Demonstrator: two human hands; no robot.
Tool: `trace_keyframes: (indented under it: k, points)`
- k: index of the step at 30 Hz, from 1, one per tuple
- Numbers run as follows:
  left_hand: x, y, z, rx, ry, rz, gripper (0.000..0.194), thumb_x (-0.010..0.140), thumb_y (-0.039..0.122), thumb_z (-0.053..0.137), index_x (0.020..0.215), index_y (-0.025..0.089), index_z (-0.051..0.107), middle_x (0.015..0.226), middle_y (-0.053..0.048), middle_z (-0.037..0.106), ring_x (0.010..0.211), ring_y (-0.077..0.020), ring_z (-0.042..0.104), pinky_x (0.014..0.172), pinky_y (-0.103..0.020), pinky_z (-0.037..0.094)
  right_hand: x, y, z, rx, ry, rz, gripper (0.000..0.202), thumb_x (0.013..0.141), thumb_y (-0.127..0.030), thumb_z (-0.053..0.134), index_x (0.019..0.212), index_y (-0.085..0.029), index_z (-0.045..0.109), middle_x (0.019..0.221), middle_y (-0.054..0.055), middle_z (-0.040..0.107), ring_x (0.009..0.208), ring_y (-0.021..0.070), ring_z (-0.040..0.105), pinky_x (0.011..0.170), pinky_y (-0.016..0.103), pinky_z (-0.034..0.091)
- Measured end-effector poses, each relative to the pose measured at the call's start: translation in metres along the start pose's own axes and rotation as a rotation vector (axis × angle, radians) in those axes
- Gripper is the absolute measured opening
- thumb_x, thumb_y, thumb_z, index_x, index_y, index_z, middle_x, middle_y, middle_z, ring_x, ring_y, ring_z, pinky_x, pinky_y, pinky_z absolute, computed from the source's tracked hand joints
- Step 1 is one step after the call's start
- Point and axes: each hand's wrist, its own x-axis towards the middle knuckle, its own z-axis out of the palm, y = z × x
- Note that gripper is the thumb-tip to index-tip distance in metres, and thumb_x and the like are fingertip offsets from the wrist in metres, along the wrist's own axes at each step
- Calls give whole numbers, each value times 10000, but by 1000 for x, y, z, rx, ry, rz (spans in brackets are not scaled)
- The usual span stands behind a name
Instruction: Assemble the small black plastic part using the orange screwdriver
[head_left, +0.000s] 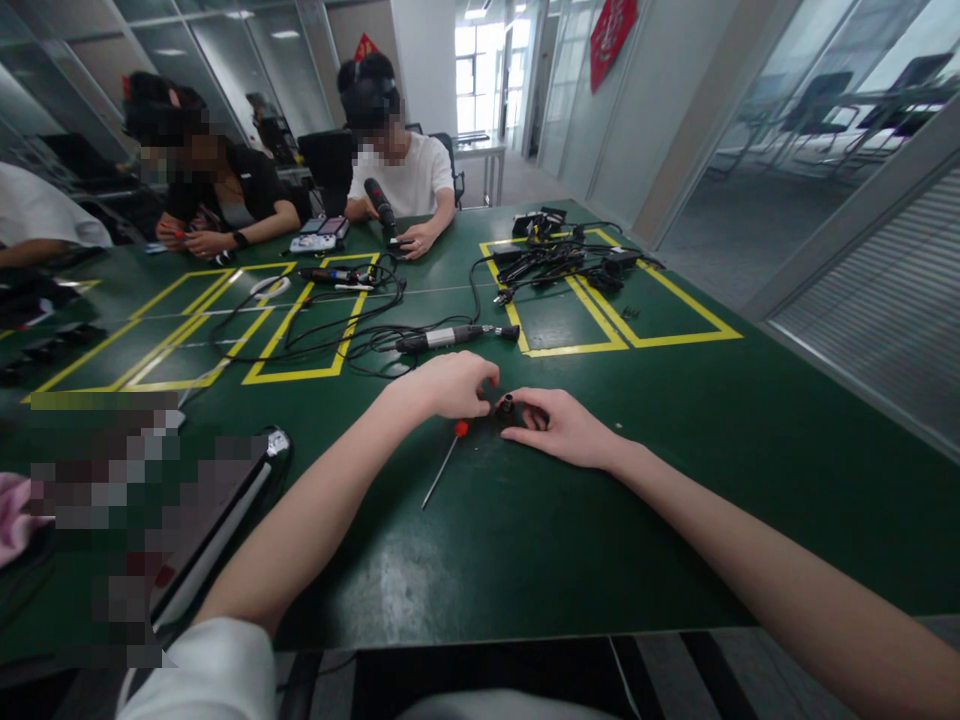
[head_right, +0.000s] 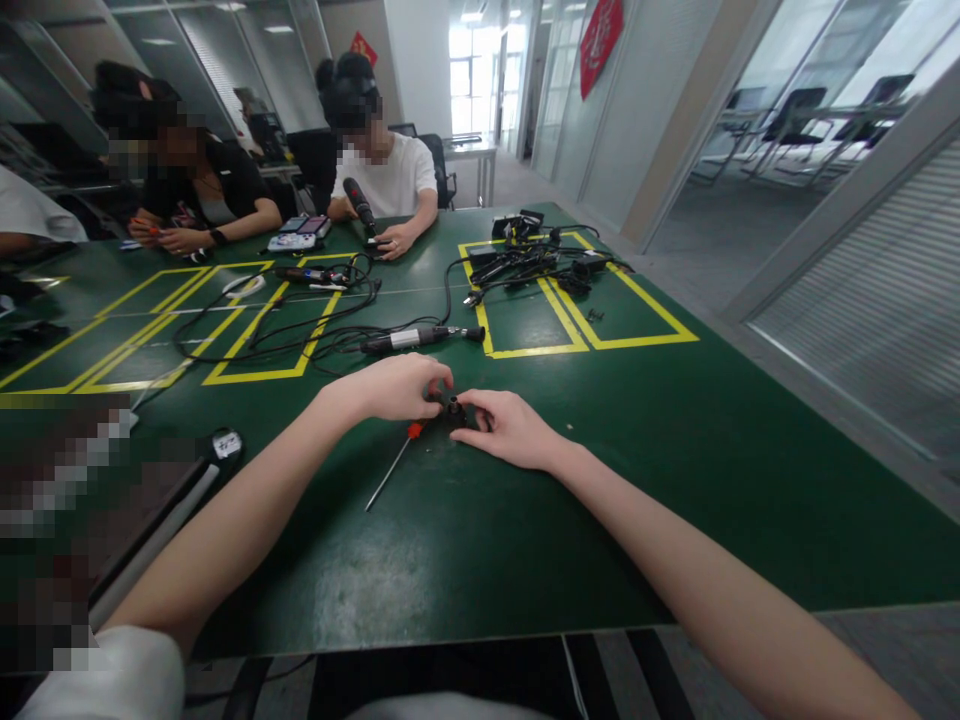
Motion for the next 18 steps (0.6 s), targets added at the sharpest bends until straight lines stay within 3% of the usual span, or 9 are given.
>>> trace_keyframes:
  k: [4,6,10,12,15,18]
  points:
    - [6,-9,8,34,-74,-122,368,833,314,656,1173,182,701,1106,-97,756,990,-257,699,709,-289,496,0,0,1,-92,57,33,325,809,-432,796,982,-199,650,608,-72,480,537,119,461,545,256,343]
    - [7,-14,10,22,-106,-160,401,825,303,661,1211,193,683,1106,-95,758,984,-258,702,703,-285,495,-1,-1,0,-107,76,29,360,786,-452,813,989,-203,650,639,-57,515,559,128,479,552,260,360]
    - [6,-22,7,-45,-110,-111,332,798,243,670,1124,188,706,1012,-71,761,869,-213,703,667,-257,481,-3,-2,-3,1,-25,-57,396,832,-327,729,1200,-204,655,859,15,670,670,148,572,624,278,455]
    - [2,-27,-1,-159,-109,-63,307,778,214,678,1082,177,709,955,-48,754,793,-179,696,663,-244,488,-3,-3,-3,53,-70,-69,370,859,-257,659,1224,-198,664,878,22,690,686,146,590,650,279,476]
    - [-10,-34,-19,-452,-54,17,305,802,275,691,1083,158,689,887,-28,739,717,-154,696,657,-243,516,-1,-1,3,17,-2,-17,297,857,-292,703,1135,-188,691,738,-13,636,616,136,557,595,265,434]
    - [-23,-33,-35,-716,116,133,360,806,329,726,1117,161,657,906,-25,733,749,-149,716,668,-238,549,1,1,8,-82,155,42,328,763,-415,840,941,-198,670,624,-59,526,546,122,488,541,258,358]
